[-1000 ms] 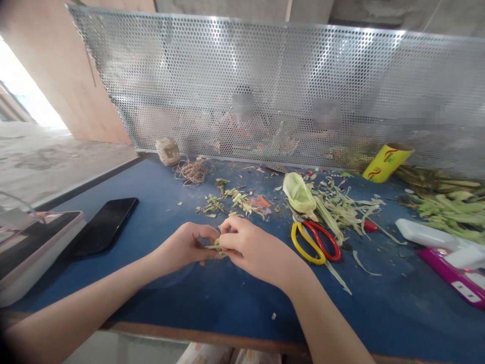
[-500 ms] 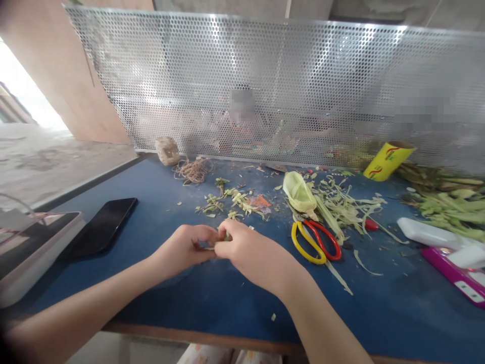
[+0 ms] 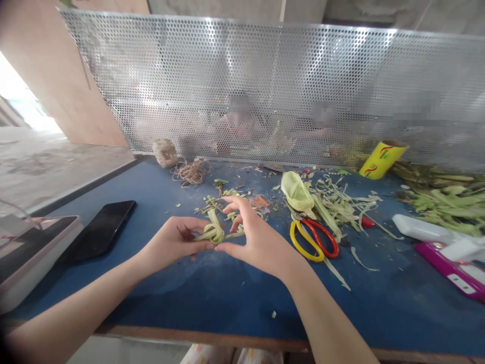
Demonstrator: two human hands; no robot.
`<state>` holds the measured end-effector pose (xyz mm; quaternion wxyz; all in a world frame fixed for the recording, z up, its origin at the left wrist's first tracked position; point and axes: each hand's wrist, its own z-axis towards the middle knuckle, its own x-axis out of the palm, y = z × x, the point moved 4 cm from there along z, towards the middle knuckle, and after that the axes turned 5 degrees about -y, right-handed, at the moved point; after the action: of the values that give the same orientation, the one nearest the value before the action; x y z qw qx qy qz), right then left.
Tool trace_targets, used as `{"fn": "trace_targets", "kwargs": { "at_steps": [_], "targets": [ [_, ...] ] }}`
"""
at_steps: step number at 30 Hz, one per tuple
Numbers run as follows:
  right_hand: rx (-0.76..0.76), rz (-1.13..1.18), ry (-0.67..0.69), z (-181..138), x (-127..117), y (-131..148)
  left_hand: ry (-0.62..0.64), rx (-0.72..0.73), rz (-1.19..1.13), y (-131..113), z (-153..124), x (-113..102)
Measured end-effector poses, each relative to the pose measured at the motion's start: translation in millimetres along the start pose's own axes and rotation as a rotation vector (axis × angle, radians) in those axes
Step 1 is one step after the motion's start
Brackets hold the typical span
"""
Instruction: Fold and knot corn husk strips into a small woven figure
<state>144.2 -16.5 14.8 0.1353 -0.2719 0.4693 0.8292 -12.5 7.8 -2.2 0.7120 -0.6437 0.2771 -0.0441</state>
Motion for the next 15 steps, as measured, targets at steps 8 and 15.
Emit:
{"fn": "trace_targets", "kwargs": {
  "at_steps": [8,15],
  "targets": [
    [0.226,0.199,0.162,5,15,-8,-0.037,-0.012,-0.17,0,-2,1],
    [0.324,0.386,0.265,5,31,-17,-0.045,-0.003,-0.194,-4,-4,4]
  ]
}}
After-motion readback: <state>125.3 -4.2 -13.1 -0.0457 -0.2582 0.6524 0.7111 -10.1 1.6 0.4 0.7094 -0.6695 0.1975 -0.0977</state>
